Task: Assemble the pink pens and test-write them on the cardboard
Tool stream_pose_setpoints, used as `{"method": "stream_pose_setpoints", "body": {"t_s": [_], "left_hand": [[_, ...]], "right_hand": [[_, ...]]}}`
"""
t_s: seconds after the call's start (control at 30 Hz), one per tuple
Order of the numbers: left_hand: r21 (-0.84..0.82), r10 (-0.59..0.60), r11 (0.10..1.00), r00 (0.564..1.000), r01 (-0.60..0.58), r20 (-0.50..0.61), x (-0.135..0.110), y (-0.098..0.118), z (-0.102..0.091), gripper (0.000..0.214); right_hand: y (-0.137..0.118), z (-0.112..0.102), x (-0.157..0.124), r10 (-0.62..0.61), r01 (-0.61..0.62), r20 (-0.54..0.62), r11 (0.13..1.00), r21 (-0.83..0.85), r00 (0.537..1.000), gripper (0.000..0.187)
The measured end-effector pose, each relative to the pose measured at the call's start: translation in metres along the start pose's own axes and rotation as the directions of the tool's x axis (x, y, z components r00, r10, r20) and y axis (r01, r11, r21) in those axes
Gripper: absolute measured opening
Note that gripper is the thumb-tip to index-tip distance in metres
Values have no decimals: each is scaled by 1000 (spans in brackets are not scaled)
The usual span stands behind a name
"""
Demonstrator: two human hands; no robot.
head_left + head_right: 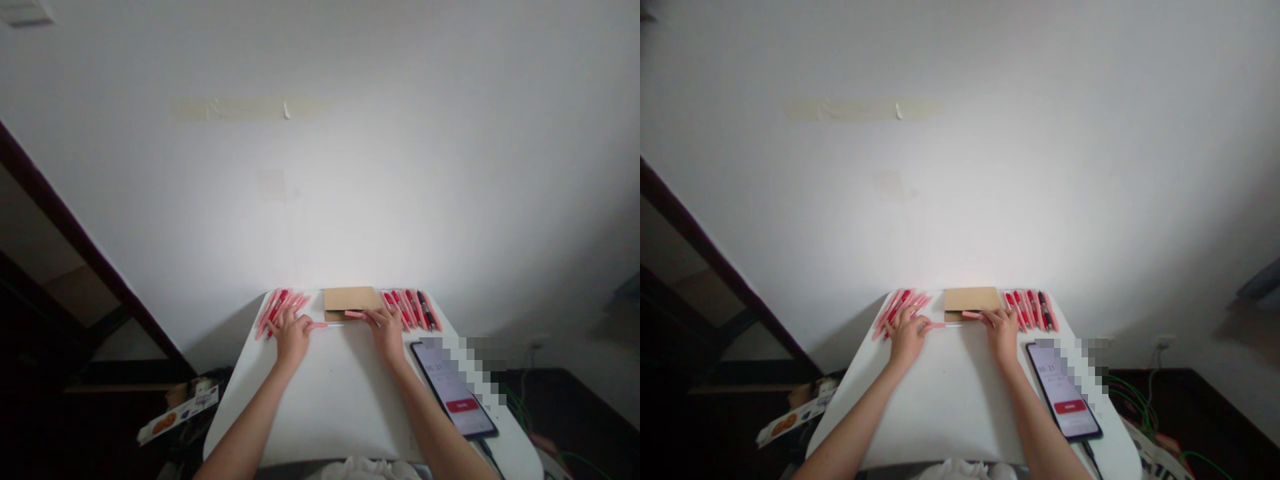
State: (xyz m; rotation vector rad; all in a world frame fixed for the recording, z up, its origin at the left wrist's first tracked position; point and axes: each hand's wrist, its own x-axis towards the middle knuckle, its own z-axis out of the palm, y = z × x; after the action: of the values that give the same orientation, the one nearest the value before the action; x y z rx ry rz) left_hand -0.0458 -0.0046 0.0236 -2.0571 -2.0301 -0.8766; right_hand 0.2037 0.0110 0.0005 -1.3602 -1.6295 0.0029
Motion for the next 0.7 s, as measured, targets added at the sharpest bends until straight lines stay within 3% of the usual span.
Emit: {"method": "stream_pose_setpoints", "body": {"t_s": [0.23, 0.43, 0.7], "left_hand": [[44, -105, 993, 994, 106, -22, 3, -2, -7, 9], [118, -144, 983, 989, 140, 21, 1, 3, -11, 12], [182, -85, 981, 994, 72, 64, -8, 11, -9, 22]], "right_hand": [[1, 1, -1, 4, -4, -8, 1000, 4, 1000, 45], [4, 3, -2, -10, 10, -12, 1000, -12, 1000, 37], [3, 3, -2, -11, 11, -7, 999, -30, 1000, 34]]}}
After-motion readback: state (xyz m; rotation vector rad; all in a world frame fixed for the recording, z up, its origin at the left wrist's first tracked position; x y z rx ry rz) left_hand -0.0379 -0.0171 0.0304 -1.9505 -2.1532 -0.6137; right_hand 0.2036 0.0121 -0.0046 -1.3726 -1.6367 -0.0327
